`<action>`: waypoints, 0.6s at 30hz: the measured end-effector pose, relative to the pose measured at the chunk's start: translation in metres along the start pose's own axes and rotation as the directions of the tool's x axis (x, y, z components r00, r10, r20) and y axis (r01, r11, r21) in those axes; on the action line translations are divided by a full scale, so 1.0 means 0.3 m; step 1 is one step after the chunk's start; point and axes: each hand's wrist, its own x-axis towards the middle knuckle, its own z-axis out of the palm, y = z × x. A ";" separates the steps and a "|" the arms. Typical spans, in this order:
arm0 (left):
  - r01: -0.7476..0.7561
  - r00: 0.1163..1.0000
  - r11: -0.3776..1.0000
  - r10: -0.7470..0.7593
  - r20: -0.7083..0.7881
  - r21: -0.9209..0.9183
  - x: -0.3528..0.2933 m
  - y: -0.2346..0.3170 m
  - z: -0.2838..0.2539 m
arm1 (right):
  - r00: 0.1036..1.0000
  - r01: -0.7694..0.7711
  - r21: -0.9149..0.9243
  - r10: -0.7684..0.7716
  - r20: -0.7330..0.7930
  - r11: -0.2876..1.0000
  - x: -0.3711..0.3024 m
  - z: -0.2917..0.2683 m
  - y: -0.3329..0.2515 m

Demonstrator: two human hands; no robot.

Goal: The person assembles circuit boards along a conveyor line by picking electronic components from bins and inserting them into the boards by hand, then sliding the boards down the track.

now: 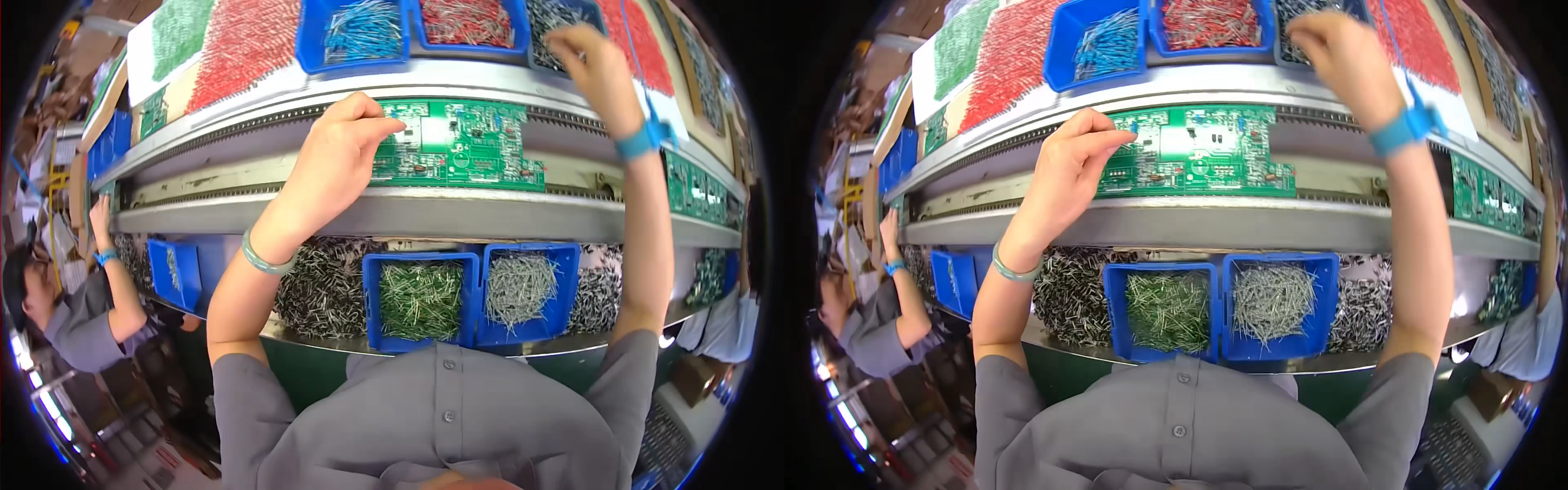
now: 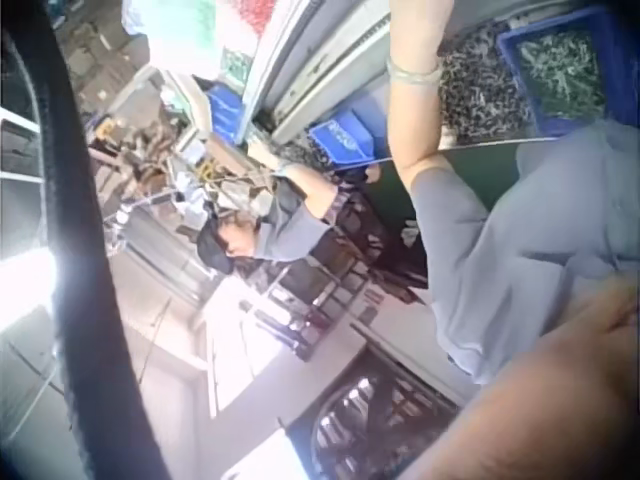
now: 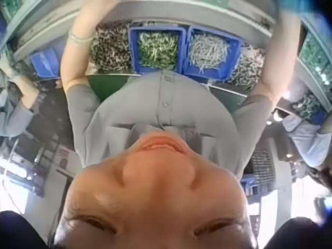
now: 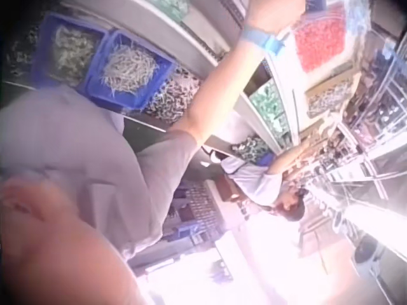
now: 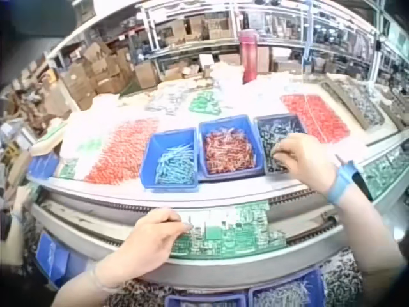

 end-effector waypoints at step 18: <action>-0.149 0.987 0.980 0.155 -0.032 0.131 0.090 -0.051 0.047 | 0.976 -0.128 -0.195 0.089 -0.201 0.972 0.089 0.031 0.026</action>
